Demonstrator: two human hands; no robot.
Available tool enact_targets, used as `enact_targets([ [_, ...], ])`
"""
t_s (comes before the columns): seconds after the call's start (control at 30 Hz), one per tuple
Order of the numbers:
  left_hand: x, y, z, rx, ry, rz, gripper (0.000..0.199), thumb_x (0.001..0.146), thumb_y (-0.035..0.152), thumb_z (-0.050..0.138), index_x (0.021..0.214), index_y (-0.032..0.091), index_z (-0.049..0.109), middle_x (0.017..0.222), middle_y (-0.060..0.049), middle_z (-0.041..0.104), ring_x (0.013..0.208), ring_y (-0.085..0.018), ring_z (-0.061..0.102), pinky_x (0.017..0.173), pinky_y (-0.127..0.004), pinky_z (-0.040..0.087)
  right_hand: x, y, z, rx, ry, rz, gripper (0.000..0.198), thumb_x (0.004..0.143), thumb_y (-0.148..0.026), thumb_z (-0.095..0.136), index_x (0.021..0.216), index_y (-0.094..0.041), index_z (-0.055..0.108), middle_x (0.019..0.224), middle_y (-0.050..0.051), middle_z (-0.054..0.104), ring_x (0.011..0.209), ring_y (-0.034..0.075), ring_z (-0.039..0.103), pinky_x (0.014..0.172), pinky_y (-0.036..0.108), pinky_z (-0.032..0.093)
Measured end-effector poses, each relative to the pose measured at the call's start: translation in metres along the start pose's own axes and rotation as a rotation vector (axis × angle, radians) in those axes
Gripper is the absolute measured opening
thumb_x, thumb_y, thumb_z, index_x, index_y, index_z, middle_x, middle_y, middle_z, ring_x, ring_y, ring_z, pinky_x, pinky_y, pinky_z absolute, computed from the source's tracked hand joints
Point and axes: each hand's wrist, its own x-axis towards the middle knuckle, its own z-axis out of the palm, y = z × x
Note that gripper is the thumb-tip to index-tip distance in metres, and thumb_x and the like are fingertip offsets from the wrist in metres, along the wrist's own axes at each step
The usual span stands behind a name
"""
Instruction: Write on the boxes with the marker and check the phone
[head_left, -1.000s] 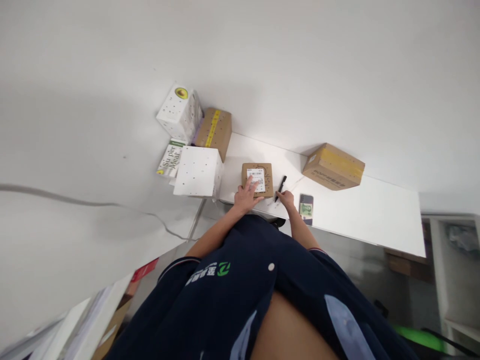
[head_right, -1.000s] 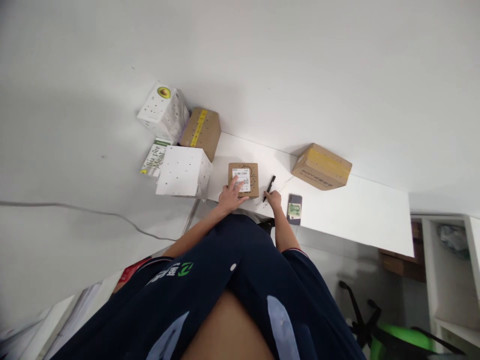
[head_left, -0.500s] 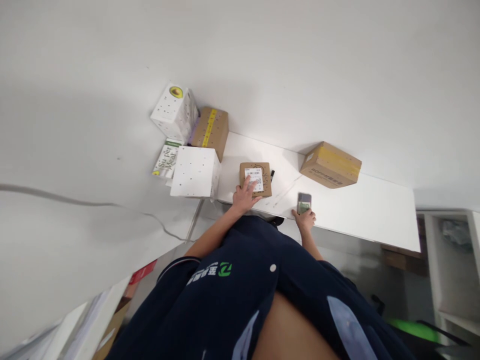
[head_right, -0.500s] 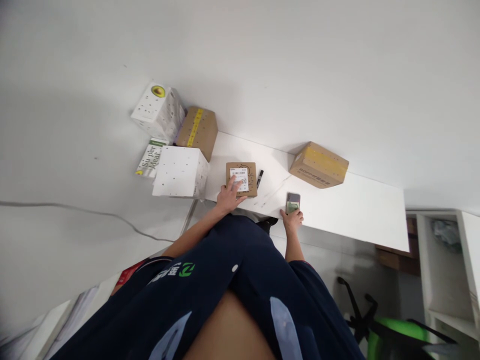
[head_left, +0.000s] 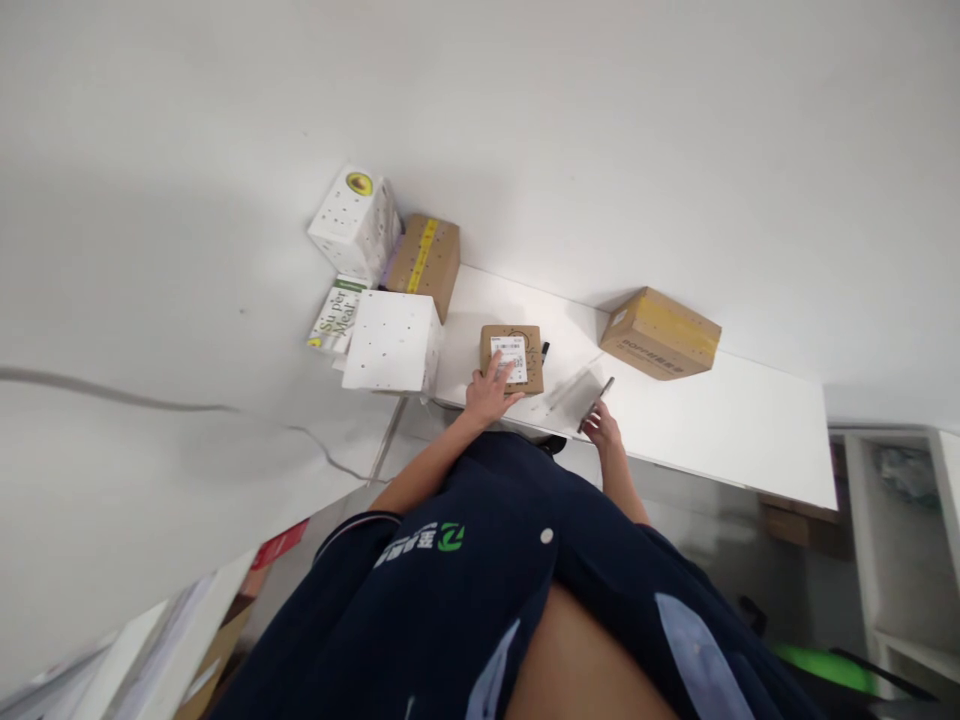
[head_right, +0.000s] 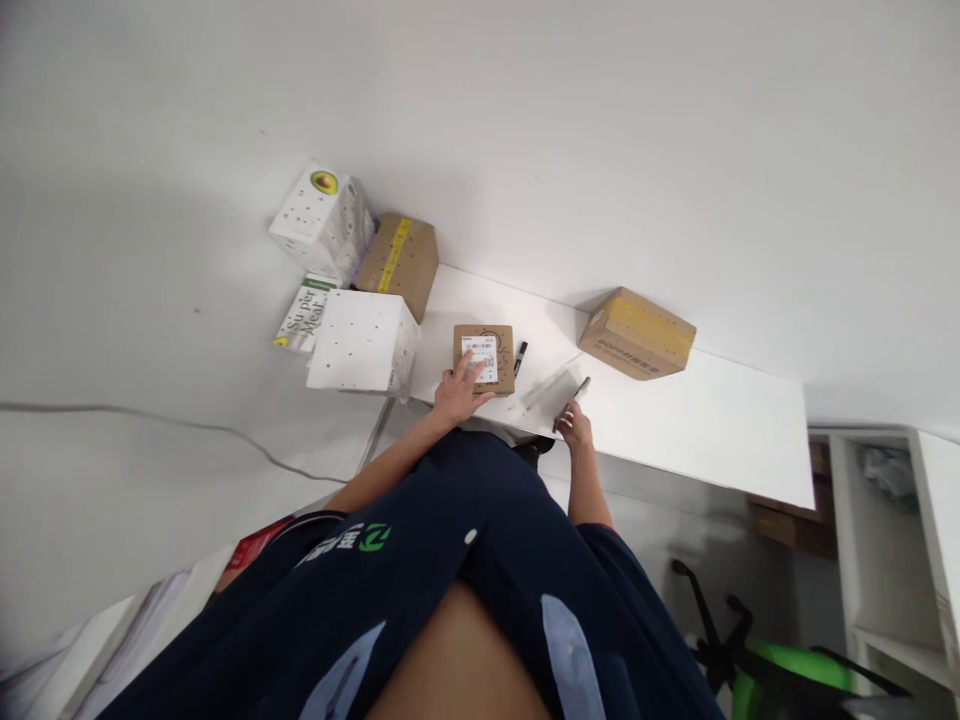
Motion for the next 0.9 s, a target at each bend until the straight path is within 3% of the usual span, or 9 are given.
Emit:
enact_targets([
  [0.07, 0.001, -0.001, 0.000, 0.000, 0.003, -0.001, 0.073, 0.087, 0.062, 0.052, 0.153, 0.034, 0.035, 0.168, 0.001, 0.013, 0.115, -0.035, 0.050, 0.088, -0.046, 0.053, -0.010, -0.016, 0.007, 0.266, -0.186, 0.055, 0.044, 0.078, -0.066, 0.048, 0.080, -0.022, 0.053, 0.077, 0.007, 0.062, 0.079, 0.024, 0.066, 0.074, 0.041, 0.058],
  [0.17, 0.001, -0.001, 0.000, 0.004, 0.000, 0.006, 0.074, 0.087, 0.063, 0.052, 0.153, 0.034, 0.036, 0.167, 0.001, 0.013, 0.115, -0.035, 0.050, 0.088, -0.046, 0.053, -0.033, -0.047, 0.012, 0.665, -0.506, 0.049, 0.045, 0.074, -0.063, 0.054, 0.090, -0.021, 0.060, 0.086, 0.008, 0.068, 0.082, 0.024, 0.066, 0.074, 0.041, 0.058],
  [0.3, 0.003, -0.002, 0.000, 0.017, 0.007, 0.011, 0.073, 0.087, 0.063, 0.051, 0.153, 0.034, 0.035, 0.168, 0.002, 0.013, 0.114, -0.035, 0.051, 0.087, -0.046, 0.053, -0.064, -0.091, 0.019, 0.767, -0.779, -0.084, 0.052, 0.073, -0.062, 0.054, 0.102, -0.020, 0.064, 0.106, 0.012, 0.070, 0.094, 0.026, 0.066, 0.076, 0.043, 0.058],
  [0.5, 0.004, -0.002, 0.001, 0.019, 0.016, 0.005, 0.075, 0.087, 0.065, 0.051, 0.153, 0.034, 0.034, 0.167, 0.002, 0.014, 0.114, -0.034, 0.050, 0.089, -0.045, 0.052, -0.076, -0.121, 0.048, 0.669, -0.887, -0.095, 0.064, 0.081, -0.074, 0.039, 0.100, -0.019, 0.064, 0.097, 0.014, 0.072, 0.100, 0.030, 0.066, 0.074, 0.047, 0.058],
  [0.63, 0.007, -0.002, 0.001, -0.001, 0.008, 0.004, 0.073, 0.088, 0.065, 0.048, 0.153, 0.035, 0.035, 0.167, 0.002, 0.015, 0.114, -0.036, 0.049, 0.088, -0.046, 0.051, -0.077, -0.115, 0.064, 0.712, -0.990, 0.016, 0.064, 0.084, -0.071, 0.036, 0.101, -0.016, 0.064, 0.095, 0.014, 0.073, 0.097, 0.030, 0.068, 0.074, 0.047, 0.059],
  [0.9, 0.007, -0.005, 0.003, -0.058, -0.015, 0.023, 0.071, 0.086, 0.047, 0.059, 0.152, 0.033, 0.037, 0.168, -0.001, 0.013, 0.115, -0.038, 0.048, 0.084, -0.046, 0.048, -0.080, -0.096, 0.074, 0.959, -1.133, 0.231, 0.061, 0.094, -0.056, 0.024, 0.114, -0.013, 0.062, 0.099, 0.013, 0.075, 0.092, 0.027, 0.071, 0.078, 0.047, 0.060],
])
